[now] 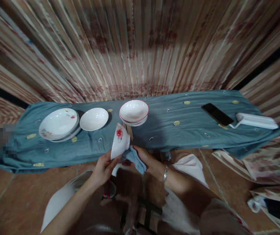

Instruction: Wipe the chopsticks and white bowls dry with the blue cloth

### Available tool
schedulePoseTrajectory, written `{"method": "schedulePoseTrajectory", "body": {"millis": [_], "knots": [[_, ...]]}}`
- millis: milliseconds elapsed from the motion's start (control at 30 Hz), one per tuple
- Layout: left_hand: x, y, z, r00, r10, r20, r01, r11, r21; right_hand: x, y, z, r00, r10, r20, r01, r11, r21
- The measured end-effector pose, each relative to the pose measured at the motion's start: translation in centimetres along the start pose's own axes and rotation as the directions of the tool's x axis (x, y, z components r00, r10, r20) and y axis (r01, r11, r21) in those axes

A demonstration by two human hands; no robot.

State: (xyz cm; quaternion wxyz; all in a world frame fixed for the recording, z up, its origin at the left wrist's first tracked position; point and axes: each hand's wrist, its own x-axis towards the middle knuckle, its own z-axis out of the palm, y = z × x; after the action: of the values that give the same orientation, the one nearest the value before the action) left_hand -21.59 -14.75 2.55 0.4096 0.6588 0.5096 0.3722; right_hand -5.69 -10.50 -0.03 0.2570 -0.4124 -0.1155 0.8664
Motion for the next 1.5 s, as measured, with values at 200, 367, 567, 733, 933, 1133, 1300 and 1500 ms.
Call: {"method": "schedulePoseTrajectory", "body": {"millis": [200, 367, 567, 733, 933, 1133, 1300, 1500], "knots": [[0.0, 0.0, -0.2, 1.0, -0.015, -0.013, 0.015, 1.0, -0.002, -0.5, -0.5, 0.0, 0.999, -0.052, 0.006, 0.052, 0.99, -0.129], [-0.2, -0.3, -0.5, 0.991, -0.108, -0.075, 0.097, 0.986, -0.137, -2.9, -1.6, 0.0, 0.916, -0.402, 0.01, 0.348, 0.779, -0.521], [-0.3, 0.0, -0.2, 0.972, -0.23, -0.045, 0.188, 0.881, -0.434, -6.6, -1.6, 0.3, 0.451, -0.695, 0.56, 0.662, -0.161, -0.732], [-0.4, 0.0, 0.4, 0.977, -0.211, 0.014, 0.178, 0.783, -0.596, -5.6, -0.3, 0.4, 0.229, -0.502, 0.834, 0.408, -0.729, -0.55], [-0.3, 0.5, 0.7, 0.982, -0.181, 0.059, 0.18, 0.785, -0.593, -4.2, -1.2, 0.2, 0.335, -0.45, 0.828, 0.375, -0.742, -0.555], [-0.2, 1.3, 0.6, 0.983, -0.167, 0.08, 0.184, 0.837, -0.515, -3.7, -2.9, -0.5, 0.377, -0.58, 0.722, 0.506, -0.524, -0.685], [-0.2, 1.4, 0.6, 0.983, -0.167, 0.072, 0.181, 0.85, -0.495, -3.7, -1.7, -0.1, 0.31, -0.472, 0.825, 0.477, -0.674, -0.565], [-0.2, 1.2, 0.9, 0.986, -0.144, 0.089, 0.169, 0.854, -0.491, -3.9, -1.5, 0.1, 0.367, -0.429, 0.825, 0.44, -0.702, -0.561]]}}
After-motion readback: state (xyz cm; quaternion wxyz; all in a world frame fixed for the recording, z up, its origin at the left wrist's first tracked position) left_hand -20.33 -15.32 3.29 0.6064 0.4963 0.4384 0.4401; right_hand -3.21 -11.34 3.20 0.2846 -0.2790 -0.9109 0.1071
